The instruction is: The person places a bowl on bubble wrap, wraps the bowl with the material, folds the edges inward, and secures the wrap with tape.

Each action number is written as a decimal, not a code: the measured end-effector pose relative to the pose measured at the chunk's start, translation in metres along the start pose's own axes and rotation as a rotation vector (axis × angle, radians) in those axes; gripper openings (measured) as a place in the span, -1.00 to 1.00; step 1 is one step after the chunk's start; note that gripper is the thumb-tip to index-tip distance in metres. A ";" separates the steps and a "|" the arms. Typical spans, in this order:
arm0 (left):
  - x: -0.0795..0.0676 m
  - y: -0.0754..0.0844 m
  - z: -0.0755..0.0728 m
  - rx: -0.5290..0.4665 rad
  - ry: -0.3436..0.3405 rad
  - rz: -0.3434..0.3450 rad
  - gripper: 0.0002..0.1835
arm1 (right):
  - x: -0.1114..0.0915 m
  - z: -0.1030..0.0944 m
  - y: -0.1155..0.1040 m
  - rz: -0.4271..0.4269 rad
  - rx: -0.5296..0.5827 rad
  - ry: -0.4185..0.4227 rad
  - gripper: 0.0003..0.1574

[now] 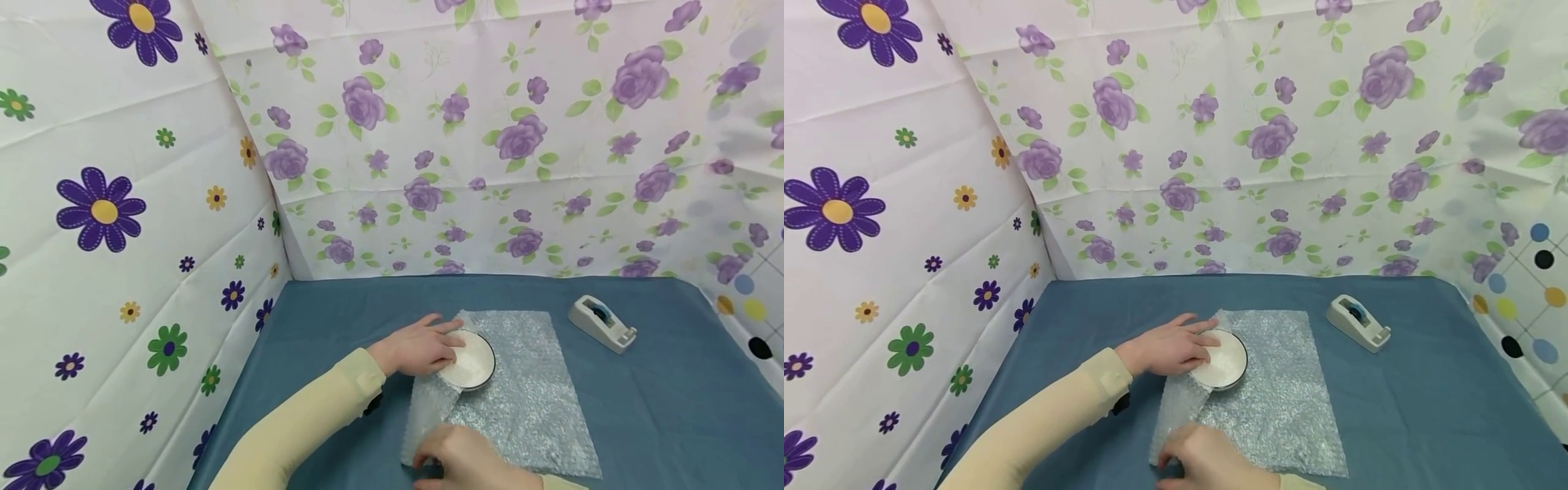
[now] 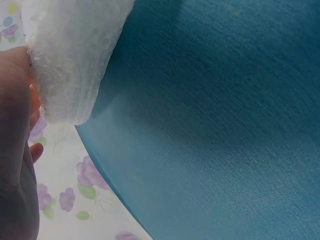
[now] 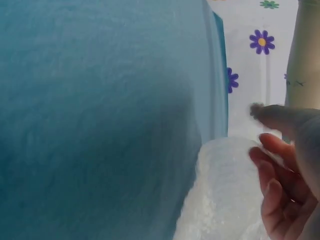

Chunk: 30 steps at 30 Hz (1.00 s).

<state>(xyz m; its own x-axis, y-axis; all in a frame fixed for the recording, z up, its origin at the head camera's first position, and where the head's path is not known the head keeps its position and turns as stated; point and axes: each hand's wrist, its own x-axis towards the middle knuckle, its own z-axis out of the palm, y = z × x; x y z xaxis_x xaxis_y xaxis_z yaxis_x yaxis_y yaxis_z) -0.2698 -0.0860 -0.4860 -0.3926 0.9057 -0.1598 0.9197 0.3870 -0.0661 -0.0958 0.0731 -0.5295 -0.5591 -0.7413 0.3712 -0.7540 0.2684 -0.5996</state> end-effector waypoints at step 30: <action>-0.003 -0.009 0.005 -0.108 0.047 -0.001 -0.68 | -0.010 -0.103 0.024 0.296 -0.334 0.251 -0.80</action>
<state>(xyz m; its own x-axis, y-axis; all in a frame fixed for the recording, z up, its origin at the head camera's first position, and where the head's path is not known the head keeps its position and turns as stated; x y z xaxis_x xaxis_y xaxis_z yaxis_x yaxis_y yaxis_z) -0.2765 -0.0930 -0.4902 -0.3954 0.9114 -0.1137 0.9147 0.4020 0.0410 -0.1434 0.1506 -0.4742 -0.8003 -0.4437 0.4033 -0.5966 0.6569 -0.4611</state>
